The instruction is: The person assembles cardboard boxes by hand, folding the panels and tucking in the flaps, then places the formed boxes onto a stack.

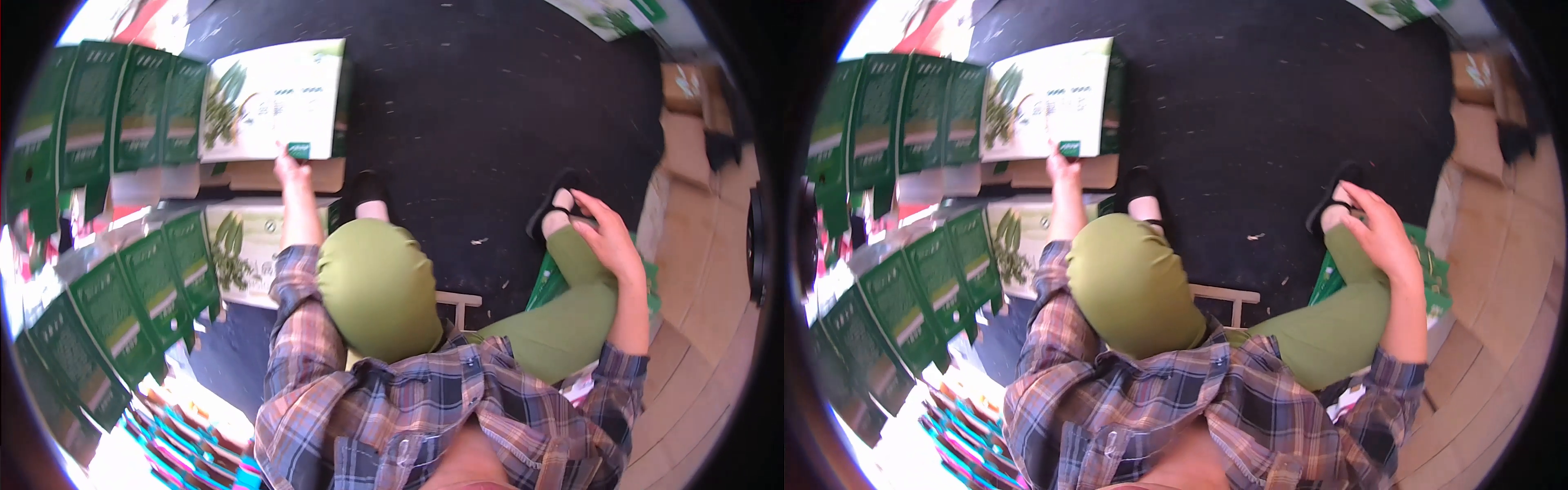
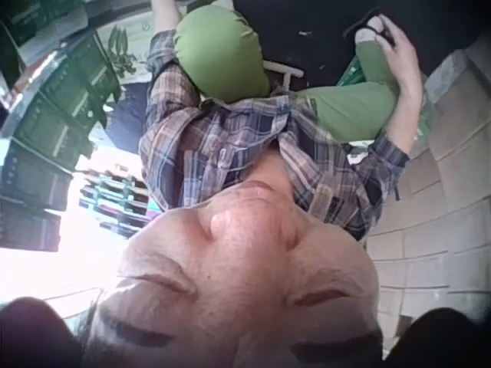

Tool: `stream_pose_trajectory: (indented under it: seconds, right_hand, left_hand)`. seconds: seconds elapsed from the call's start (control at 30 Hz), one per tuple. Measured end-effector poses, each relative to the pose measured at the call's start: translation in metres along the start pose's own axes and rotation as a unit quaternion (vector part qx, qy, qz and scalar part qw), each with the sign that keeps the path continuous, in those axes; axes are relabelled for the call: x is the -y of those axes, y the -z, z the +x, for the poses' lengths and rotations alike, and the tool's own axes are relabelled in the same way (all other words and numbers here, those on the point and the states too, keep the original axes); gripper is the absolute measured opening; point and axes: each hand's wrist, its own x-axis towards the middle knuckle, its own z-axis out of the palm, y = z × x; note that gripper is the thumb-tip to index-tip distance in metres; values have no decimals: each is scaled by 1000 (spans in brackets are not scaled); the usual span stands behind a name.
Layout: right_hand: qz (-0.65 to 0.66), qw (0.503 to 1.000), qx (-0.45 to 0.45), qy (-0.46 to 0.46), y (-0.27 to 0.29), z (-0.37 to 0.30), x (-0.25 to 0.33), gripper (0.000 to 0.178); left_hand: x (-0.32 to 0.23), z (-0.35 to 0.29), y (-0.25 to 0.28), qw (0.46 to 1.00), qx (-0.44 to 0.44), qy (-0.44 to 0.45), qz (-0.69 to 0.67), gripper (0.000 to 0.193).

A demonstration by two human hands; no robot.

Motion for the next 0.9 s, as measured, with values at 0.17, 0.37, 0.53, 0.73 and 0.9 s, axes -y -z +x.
stream_pose_trajectory:
  seconds: [0.17,0.37,0.53,0.73,0.9]
  right_hand:
    - [-15,998,-26,57,1,1,-20,48]
    - [206,945,-249,-39,48,-46,-60,40]
    - [160,861,-466,-128,-3,-101,-217,27]
    - [548,637,-335,-427,-219,-219,-325,39]
    - [783,330,-336,-407,-345,-230,-315,30]
  left_hand:
    - [-17,18,24,981,17,17,191,60]
    - [-38,-36,55,899,234,-24,370,66]
    - [-104,-83,13,834,183,-63,516,58]
    - [-140,-269,-92,697,364,-205,584,49]
    - [-113,-376,-136,528,501,-309,613,45]
